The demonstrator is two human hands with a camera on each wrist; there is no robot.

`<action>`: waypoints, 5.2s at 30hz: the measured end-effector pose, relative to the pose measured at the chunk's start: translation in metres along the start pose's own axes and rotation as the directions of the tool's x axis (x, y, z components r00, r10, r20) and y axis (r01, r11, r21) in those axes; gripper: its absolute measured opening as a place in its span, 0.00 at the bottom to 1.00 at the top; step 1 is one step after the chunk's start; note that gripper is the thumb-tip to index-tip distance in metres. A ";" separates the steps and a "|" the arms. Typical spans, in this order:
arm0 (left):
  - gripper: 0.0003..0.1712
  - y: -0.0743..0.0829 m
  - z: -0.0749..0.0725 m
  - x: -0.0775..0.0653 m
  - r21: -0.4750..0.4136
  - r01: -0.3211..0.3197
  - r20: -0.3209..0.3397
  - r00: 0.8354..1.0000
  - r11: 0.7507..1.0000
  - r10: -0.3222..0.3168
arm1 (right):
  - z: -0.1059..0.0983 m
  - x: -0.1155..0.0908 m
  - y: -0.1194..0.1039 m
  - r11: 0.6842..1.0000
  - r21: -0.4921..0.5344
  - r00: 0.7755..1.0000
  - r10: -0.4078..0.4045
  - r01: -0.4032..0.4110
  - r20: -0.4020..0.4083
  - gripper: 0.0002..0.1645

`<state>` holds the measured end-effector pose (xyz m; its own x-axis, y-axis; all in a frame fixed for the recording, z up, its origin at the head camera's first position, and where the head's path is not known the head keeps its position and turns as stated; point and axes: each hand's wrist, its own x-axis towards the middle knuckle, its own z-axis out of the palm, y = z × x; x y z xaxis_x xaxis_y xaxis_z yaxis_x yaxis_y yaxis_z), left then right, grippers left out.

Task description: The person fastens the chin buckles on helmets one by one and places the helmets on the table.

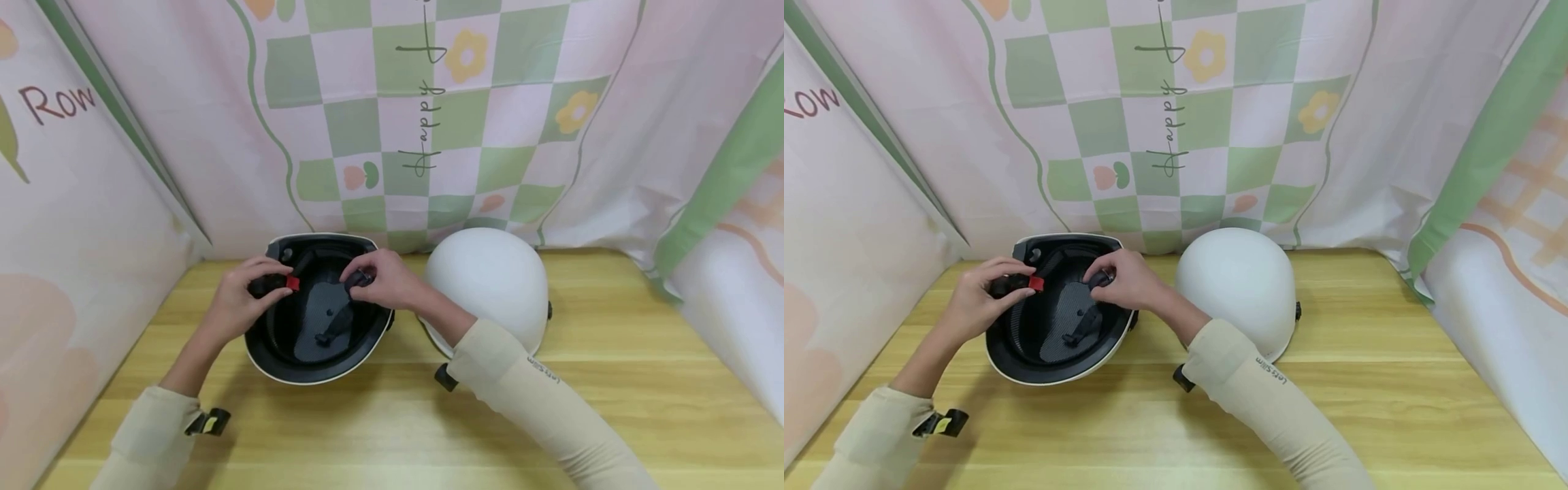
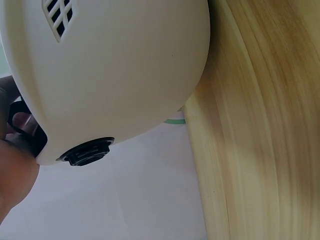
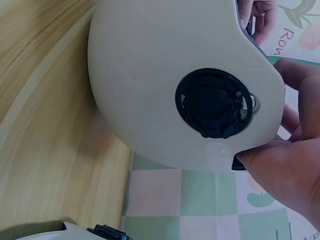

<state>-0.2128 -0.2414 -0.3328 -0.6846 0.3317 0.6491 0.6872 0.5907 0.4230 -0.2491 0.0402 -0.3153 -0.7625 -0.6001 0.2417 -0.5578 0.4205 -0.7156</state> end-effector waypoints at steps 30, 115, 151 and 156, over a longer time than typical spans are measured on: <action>0.17 0.012 0.001 -0.001 -0.007 -0.033 0.035 0.999 0.999 0.033 | -0.005 -0.003 -0.005 0.970 0.170 0.984 -0.171 0.176 -0.043 0.16; 0.17 0.021 0.001 -0.004 -0.048 0.000 0.027 1.000 0.999 0.002 | -0.004 -0.006 -0.014 0.938 0.223 0.964 -0.261 0.264 -0.047 0.12; 0.16 0.023 -0.001 -0.005 -0.283 0.059 0.019 0.998 0.957 -0.056 | 0.009 -0.001 -0.012 0.913 0.246 0.945 -0.302 0.325 -0.125 0.14; 0.16 0.024 -0.002 -0.006 -0.306 0.077 0.025 0.997 0.949 -0.073 | 0.010 0.000 -0.011 0.904 0.246 0.937 -0.331 0.350 -0.115 0.15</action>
<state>-0.1919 -0.2310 -0.3249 -0.7386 0.3059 0.6007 0.6738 0.3612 0.6446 -0.2402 0.0288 -0.3142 -0.5670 -0.6234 0.5384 -0.6904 0.0032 -0.7234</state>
